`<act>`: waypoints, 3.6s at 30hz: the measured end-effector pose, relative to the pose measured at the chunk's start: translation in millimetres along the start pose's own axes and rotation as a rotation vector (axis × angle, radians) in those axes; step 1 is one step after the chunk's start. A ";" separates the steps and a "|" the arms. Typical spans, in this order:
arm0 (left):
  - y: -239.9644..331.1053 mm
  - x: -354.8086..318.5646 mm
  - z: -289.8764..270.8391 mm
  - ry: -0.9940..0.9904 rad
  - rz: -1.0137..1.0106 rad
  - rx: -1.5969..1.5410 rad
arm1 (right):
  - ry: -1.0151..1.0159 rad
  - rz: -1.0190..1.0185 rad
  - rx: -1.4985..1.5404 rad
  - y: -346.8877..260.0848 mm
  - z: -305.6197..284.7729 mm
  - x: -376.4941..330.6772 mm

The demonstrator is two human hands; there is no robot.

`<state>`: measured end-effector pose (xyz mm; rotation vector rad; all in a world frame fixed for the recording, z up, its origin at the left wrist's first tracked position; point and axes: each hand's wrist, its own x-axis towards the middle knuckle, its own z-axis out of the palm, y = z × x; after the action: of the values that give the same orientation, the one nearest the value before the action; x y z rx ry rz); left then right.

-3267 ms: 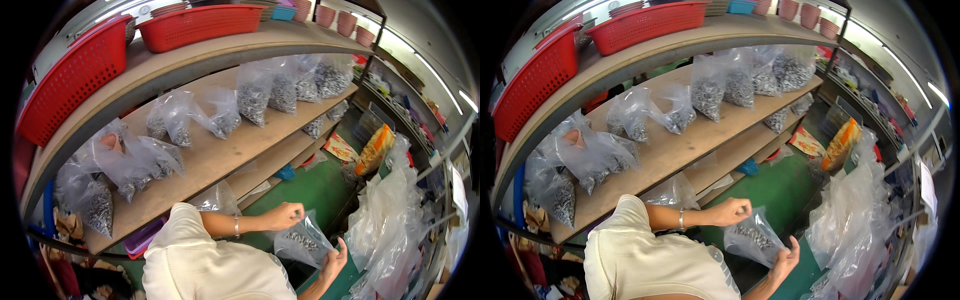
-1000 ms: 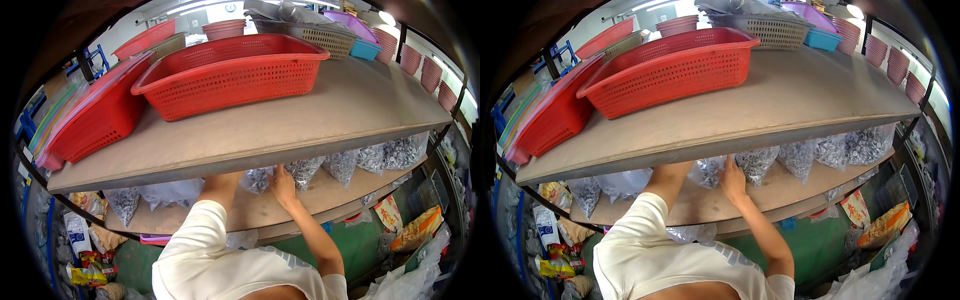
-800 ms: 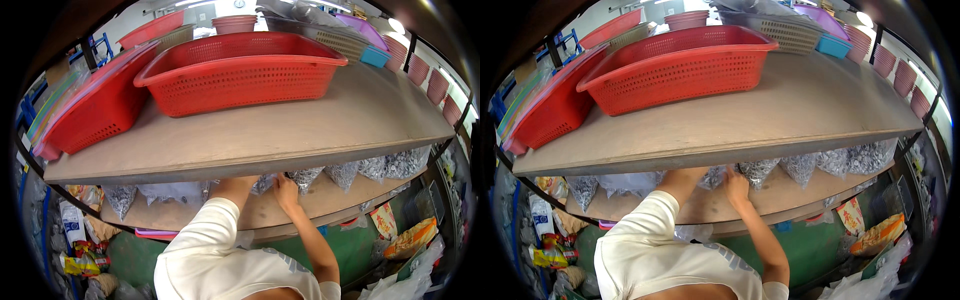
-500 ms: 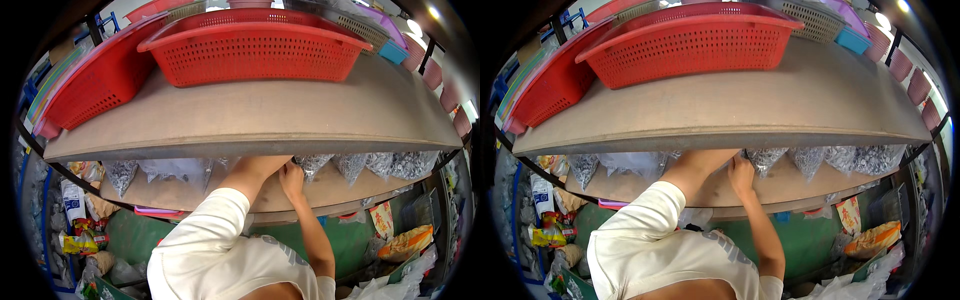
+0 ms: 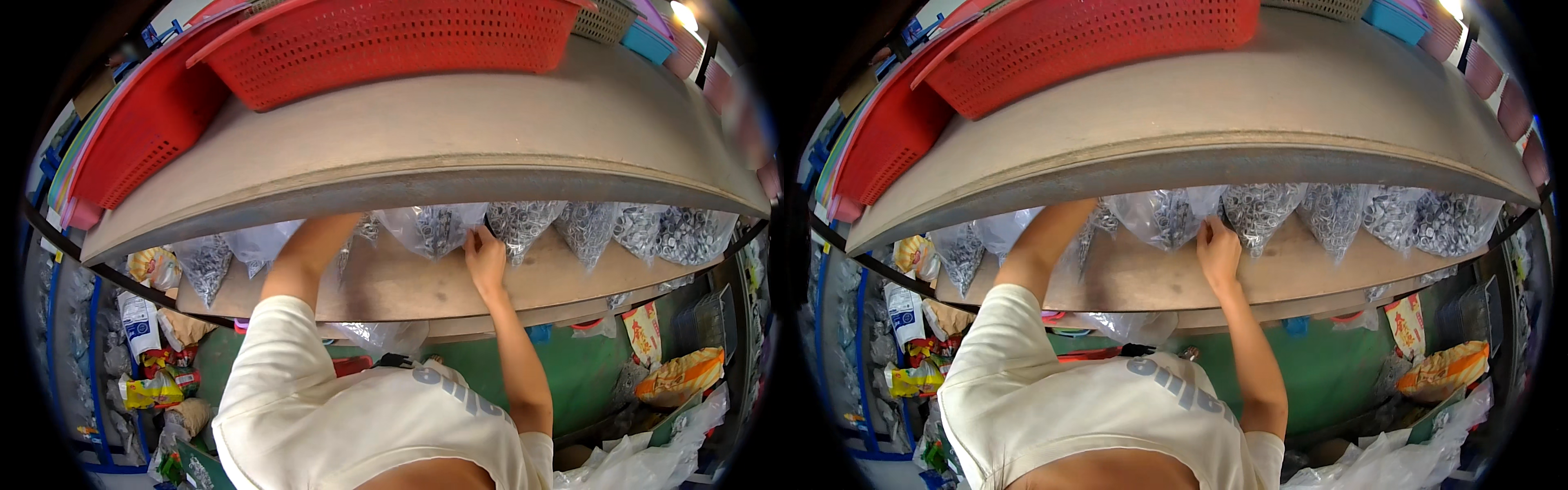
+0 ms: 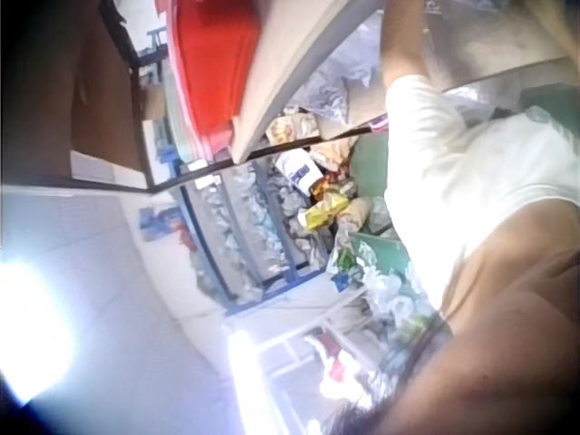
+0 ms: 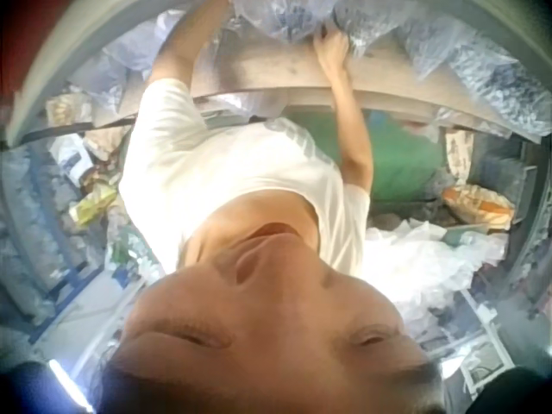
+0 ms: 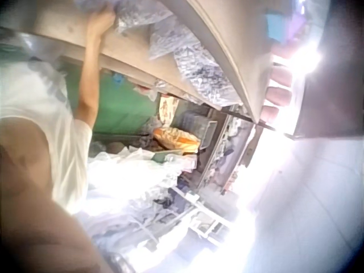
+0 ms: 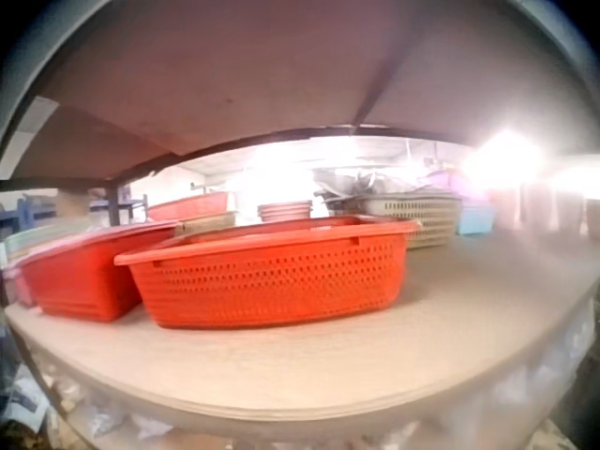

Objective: The person gathers small silver metal rings from a table and places them into a clear plastic bag. They then seal the bag and place it on a shelf with other similar bags. The person repeats this process, gathering more rings and filling another bag.

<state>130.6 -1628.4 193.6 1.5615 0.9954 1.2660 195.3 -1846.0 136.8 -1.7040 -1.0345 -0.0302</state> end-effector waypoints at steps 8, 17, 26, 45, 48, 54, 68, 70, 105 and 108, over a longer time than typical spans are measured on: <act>-23.4 35.5 -37.5 0.027 -0.002 0.153 | 0.029 0.051 0.053 4.2 8.6 -5.9; -34.6 53.4 -55.4 0.021 -0.006 0.217 | 0.054 0.057 0.057 1.2 7.8 -5.0; -38.3 61.1 -68.3 0.000 0.002 0.233 | 0.069 0.050 0.082 -0.5 7.8 -7.9; 33.8 -68.1 -126.9 -0.236 -0.060 -0.348 | -0.097 -0.477 -0.449 -68.7 63.0 6.3; 41.0 -127.3 -142.4 -0.239 -0.336 -0.378 | -0.117 -0.481 -0.291 -31.5 82.6 16.1; 8.5 -184.8 -149.4 -0.016 -0.594 -0.535 | 0.212 -0.119 0.213 1.8 73.1 24.9; -41.1 -74.1 -107.9 0.105 0.186 0.674 | 0.107 0.100 0.742 -1.9 48.0 -7.4; -45.7 -101.0 -82.4 0.096 0.319 0.739 | 0.074 0.215 0.792 -10.9 39.2 -8.2; -62.9 -118.1 -76.2 0.229 0.185 0.172 | 0.242 -0.116 0.168 -17.4 29.8 -27.2; -35.6 -131.1 -69.3 0.235 -0.008 0.160 | 0.135 -0.044 0.136 7.0 18.8 -24.4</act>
<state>38.8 -1731.6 129.0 1.5502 1.2779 1.4171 176.1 -1846.4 111.7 -1.5350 -0.9521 -0.1004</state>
